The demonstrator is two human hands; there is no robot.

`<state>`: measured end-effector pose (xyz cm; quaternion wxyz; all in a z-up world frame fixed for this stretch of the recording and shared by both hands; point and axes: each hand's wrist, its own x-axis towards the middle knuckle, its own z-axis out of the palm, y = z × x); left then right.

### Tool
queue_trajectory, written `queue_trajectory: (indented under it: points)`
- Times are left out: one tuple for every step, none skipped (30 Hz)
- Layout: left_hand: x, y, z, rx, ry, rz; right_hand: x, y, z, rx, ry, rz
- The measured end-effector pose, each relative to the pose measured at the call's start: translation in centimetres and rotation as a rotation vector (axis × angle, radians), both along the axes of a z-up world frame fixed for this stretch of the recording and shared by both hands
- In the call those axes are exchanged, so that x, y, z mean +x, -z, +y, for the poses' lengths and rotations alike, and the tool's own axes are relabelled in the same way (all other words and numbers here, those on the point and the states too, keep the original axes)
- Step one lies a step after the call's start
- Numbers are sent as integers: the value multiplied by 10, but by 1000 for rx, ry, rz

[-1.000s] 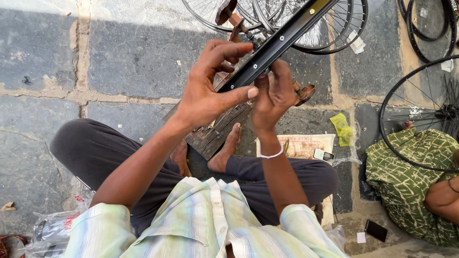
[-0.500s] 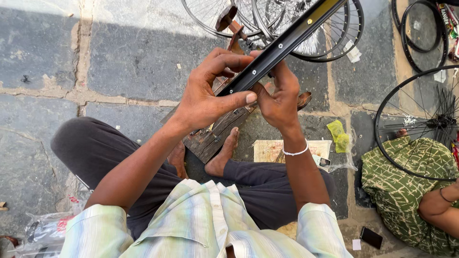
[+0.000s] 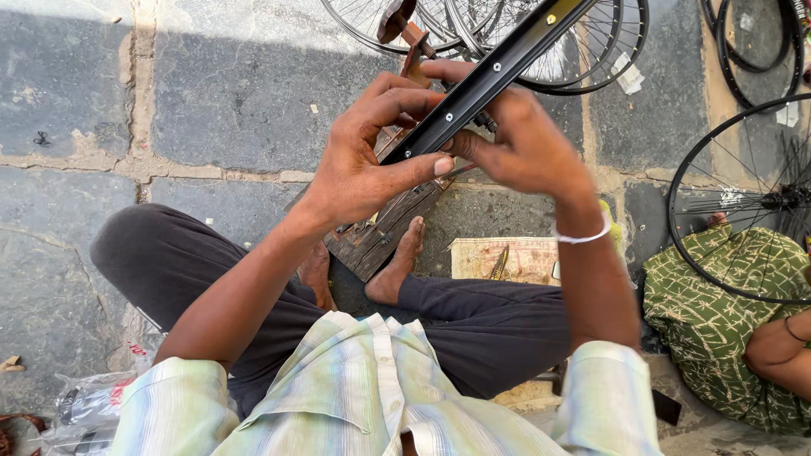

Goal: The person is assembling components on a bicycle wheel rim by hand, including placing and securing small parts onto the wheel.

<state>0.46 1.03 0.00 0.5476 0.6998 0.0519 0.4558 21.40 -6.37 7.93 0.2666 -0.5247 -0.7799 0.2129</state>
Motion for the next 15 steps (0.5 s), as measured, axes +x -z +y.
queue_trajectory:
  points:
    - [0,0,0,-8,-11,11,8,-6,4,-44,-28,-24]
    - [2,0,0,-14,-13,20,16,-9,5,-85,-48,-51]
    - [4,1,0,-19,-15,28,22,-10,3,-126,-68,-77]
    - [5,1,-1,-31,-14,33,24,-6,1,-74,-22,-48]
    - [6,1,-1,-42,-13,38,20,3,-1,-22,24,-19]
    - [7,0,0,-50,-20,39,14,12,-1,34,61,6]
    - [7,0,1,-29,-25,31,2,26,-2,149,200,98]
    - [6,0,0,-12,-36,25,-16,44,-2,261,330,193]
    - [5,-1,0,-3,-37,15,-32,61,1,373,460,288]
    - [4,0,-1,3,-32,7,-46,76,6,571,601,179]
    - [4,0,-2,0,-16,-5,-61,91,13,768,739,62]
    - [4,-1,-1,-1,-12,-9,-73,102,18,969,882,-60]
    - [4,-2,-2,-1,-8,-12,-79,108,21,981,931,-64]
    - [4,-4,1,-2,-19,-7,-84,113,24,996,986,-66]
    - [5,-6,-1,-8,-23,1,-85,113,24,1011,1041,-69]
